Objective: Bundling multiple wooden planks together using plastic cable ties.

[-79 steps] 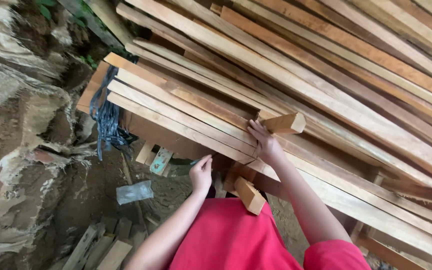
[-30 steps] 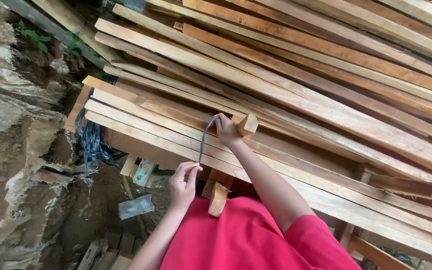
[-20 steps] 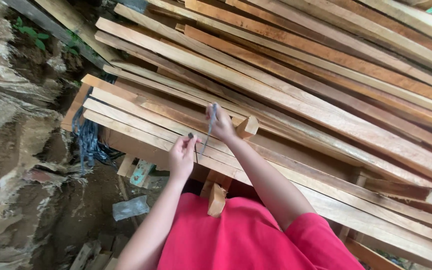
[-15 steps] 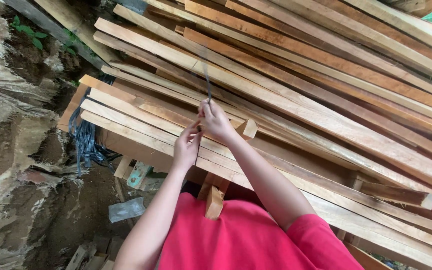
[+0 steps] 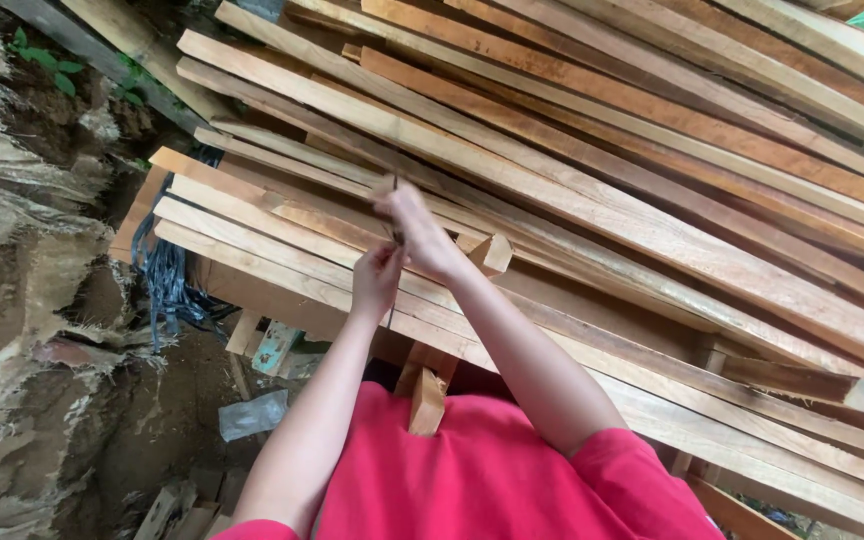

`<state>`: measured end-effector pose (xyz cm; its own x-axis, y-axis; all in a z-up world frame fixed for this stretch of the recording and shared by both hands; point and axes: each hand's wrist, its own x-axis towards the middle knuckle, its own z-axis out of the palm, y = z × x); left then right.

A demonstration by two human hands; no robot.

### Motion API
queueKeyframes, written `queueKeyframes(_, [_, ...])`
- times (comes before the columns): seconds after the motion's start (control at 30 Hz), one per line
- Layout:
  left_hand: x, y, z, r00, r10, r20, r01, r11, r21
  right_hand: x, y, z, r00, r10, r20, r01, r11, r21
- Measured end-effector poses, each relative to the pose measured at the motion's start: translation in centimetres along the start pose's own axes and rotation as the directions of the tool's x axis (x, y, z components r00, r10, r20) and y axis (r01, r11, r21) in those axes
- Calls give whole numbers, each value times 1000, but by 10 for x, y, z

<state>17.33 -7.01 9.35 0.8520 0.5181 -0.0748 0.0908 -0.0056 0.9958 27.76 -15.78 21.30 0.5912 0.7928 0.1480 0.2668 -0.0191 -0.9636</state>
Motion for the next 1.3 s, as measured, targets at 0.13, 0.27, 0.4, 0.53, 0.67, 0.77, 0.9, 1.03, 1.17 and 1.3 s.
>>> queueKeyframes(0.13, [-2, 34, -2, 983, -141, -113, 136, 989, -57, -41, 73, 29, 786, 536, -308, -250, 731, 634])
queueKeyframes(0.27, [-7, 39, 3, 976, -187, -110, 174, 978, -116, -75, 123, 42, 949, 102, -297, -196, 931, -307])
queueKeyframes(0.4, [-12, 41, 2, 976, -189, -108, 169, 970, -173, -76, 151, 44, 936, -121, -330, -39, 897, -440])
queueKeyframes(0.53, [-8, 10, -9, 976, -116, -185, 107, 992, -63, -69, 147, 41, 903, -11, -429, -170, 909, -380])
queueKeyframes(0.67, [-16, 29, -9, 969, 76, -236, -61, 996, 67, -63, 149, 38, 854, 222, -471, -341, 922, -185])
queueKeyframes(0.77, [-17, 20, -9, 975, 82, -208, -51, 988, 148, -61, 146, 39, 842, 235, -486, -307, 949, -72])
queueKeyframes(0.9, [-5, 17, -13, 964, 223, -147, -162, 925, 343, -63, 138, 41, 901, 119, -417, -230, 947, -226])
queueKeyframes(1.03, [14, 5, -8, 935, 347, -74, -267, 826, 496, -65, 149, 38, 938, 85, -336, -149, 974, -171])
queueKeyframes(1.17, [33, -20, 0, 963, 268, -11, -215, 796, 566, -67, 159, 37, 968, 36, -250, -84, 979, -184])
queueKeyframes(1.3, [37, -22, 2, 978, 207, 35, -195, 835, 515, -65, 151, 36, 961, 84, -262, -127, 981, -149])
